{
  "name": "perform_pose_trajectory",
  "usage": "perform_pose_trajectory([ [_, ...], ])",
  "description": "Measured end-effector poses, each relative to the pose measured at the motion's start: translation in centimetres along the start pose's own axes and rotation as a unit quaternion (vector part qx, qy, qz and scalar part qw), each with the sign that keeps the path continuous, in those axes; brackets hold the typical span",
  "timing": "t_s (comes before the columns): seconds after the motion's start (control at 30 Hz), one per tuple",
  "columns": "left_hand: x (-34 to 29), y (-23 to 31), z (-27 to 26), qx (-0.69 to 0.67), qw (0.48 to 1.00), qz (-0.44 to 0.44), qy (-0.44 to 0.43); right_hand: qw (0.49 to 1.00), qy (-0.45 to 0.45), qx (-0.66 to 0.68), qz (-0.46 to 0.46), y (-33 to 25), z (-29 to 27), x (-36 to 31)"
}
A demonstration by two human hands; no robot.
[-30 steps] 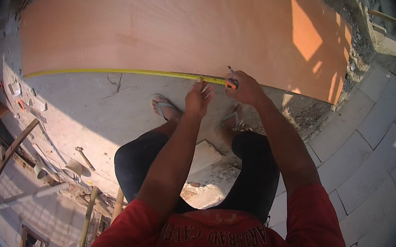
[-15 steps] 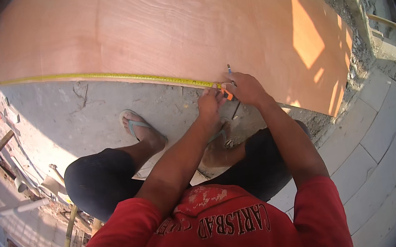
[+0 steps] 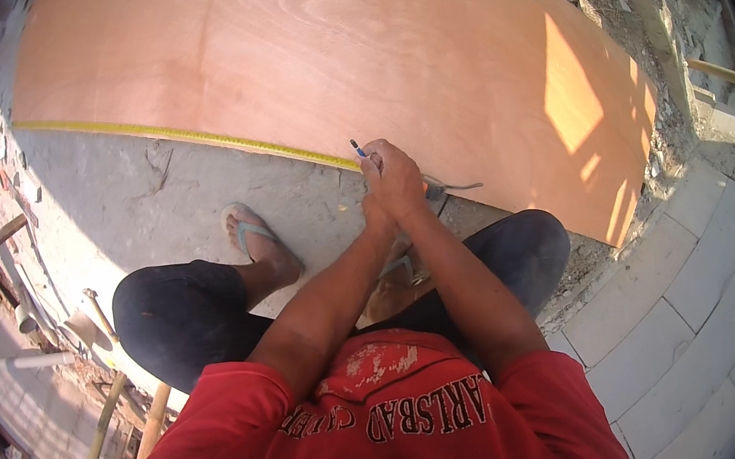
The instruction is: The person measures a sheet of plywood with a tape measure, marks it with a pencil using a straight edge, and then saws the plywood along the marked line with a handsaw.
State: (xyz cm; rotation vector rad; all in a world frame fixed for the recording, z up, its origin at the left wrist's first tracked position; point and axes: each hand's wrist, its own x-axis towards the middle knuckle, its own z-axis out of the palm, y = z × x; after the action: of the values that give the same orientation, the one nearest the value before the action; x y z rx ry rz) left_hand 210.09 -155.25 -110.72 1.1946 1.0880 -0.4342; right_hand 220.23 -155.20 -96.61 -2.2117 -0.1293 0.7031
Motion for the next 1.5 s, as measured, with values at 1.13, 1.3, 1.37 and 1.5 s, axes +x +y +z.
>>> perform_pose_trajectory([
  [1.13,-0.7,2.3,-3.3,-0.3,0.945,-0.099,-0.084,0.968,-0.05,-0.224,-0.104,5.6,5.9,1.1],
  [1.3,-0.8,3.5,-3.5,-0.309,0.942,-0.097,-0.091,0.966,-0.059,-0.243,-0.07,4.7,5.4,1.5],
  [1.37,-1.0,4.6,-3.4,-0.313,0.94,-0.095,-0.095,0.956,-0.074,-0.268,-0.093,4.4,4.8,1.4],
  [1.5,-0.6,4.5,-2.3,-0.325,0.932,-0.109,-0.115,0.994,-0.008,-0.093,-0.05,2.4,1.5,1.6],
])
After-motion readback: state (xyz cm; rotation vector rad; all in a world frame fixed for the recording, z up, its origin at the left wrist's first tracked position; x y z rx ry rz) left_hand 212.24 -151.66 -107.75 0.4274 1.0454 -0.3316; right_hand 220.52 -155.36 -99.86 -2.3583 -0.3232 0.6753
